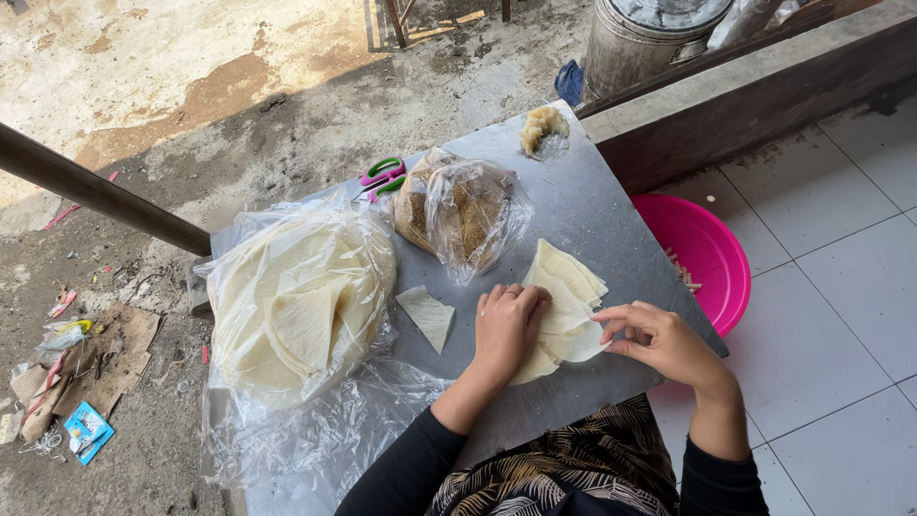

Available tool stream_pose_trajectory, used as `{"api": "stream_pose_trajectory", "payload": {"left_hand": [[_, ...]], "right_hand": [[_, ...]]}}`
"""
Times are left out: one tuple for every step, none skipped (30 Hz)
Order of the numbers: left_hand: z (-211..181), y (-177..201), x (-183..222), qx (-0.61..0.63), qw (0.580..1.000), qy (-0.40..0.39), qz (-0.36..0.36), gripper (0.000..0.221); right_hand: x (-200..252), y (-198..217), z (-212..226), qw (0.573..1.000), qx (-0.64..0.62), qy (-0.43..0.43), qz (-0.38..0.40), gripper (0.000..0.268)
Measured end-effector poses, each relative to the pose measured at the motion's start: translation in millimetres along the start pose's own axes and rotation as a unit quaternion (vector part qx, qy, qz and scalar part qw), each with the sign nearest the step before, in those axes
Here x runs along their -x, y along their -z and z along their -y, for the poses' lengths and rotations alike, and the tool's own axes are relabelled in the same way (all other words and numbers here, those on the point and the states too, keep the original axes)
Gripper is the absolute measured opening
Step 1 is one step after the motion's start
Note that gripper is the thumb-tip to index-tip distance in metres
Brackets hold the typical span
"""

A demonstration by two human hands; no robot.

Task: The person cuts circular dough wrappers into quarters using scissors and then manually folds the pieces around a small amount of filling from a plastic bag to create triangular pastries.

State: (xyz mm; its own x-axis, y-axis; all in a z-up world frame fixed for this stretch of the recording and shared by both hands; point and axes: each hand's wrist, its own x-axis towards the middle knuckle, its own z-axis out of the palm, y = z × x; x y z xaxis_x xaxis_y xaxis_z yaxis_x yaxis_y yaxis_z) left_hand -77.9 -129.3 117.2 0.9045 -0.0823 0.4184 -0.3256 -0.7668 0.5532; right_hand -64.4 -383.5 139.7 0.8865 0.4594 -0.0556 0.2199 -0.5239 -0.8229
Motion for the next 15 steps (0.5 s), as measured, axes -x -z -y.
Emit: {"api": "stream_pose_trajectory", "payload": {"left_hand": [[0, 0, 0, 0.006, 1.000, 0.000, 0.000, 0.009], [1, 0, 0, 0.012, 1.000, 0.000, 0.001, 0.009], [1, 1, -2, 0.011, 1.000, -0.003, 0.000, 0.009], [1, 1, -2, 0.010, 1.000, -0.006, 0.000, 0.008], [0, 2, -2, 0.009, 1.000, -0.009, -0.001, 0.008], [-1, 2, -1, 0.012, 1.000, -0.009, 0.002, 0.008], [-1, 3, -2, 0.015, 1.000, -0.010, 0.004, 0.007], [-1, 4, -2, 0.017, 1.000, -0.011, 0.005, 0.007], [-1, 5, -1, 0.021, 1.000, -0.017, 0.004, 0.008], [-1, 6, -1, 0.026, 0.999, -0.024, 0.002, 0.010], [-2, 7, -1, 0.029, 0.999, -0.028, 0.001, 0.012], [-2, 8, -2, 0.029, 0.999, -0.028, 0.004, 0.015], [-2, 9, -1, 0.028, 0.999, -0.027, 0.009, 0.019], [-2, 9, -1, 0.026, 0.999, -0.025, 0.015, 0.023], [-2, 10, -1, 0.029, 0.999, -0.026, 0.014, 0.024]], "right_hand": [[-1, 6, 2, 0.999, 0.010, 0.019, 0.024, 0.040], [-4, 13, 4, 0.999, 0.021, 0.047, 0.005, 0.039], [-10, 22, 6, 0.997, 0.032, 0.075, -0.015, 0.037], [-20, 32, 7, 0.993, 0.043, 0.104, -0.036, 0.036], [-35, 41, 8, 0.991, 0.050, 0.103, -0.065, 0.031], [-54, 50, 8, 0.989, 0.057, 0.102, -0.094, 0.026], [-75, 53, 8, 0.989, 0.050, 0.078, -0.119, 0.024], [-97, 56, 6, 0.987, 0.043, 0.054, -0.143, 0.021], [-125, 58, 4, 0.981, 0.088, 0.065, -0.158, 0.022], [-155, 56, 1, 0.973, 0.132, 0.076, -0.172, 0.024], [-180, 52, -2, 0.957, 0.181, 0.120, -0.193, 0.028], [-202, 47, -7, 0.936, 0.230, 0.164, -0.212, 0.034], [-222, 41, -13, 0.921, 0.283, 0.155, -0.220, 0.043], [-241, 36, -19, 0.903, 0.335, 0.146, -0.227, 0.052], [-255, 31, -26, 0.882, 0.385, 0.136, -0.234, 0.061]]}}
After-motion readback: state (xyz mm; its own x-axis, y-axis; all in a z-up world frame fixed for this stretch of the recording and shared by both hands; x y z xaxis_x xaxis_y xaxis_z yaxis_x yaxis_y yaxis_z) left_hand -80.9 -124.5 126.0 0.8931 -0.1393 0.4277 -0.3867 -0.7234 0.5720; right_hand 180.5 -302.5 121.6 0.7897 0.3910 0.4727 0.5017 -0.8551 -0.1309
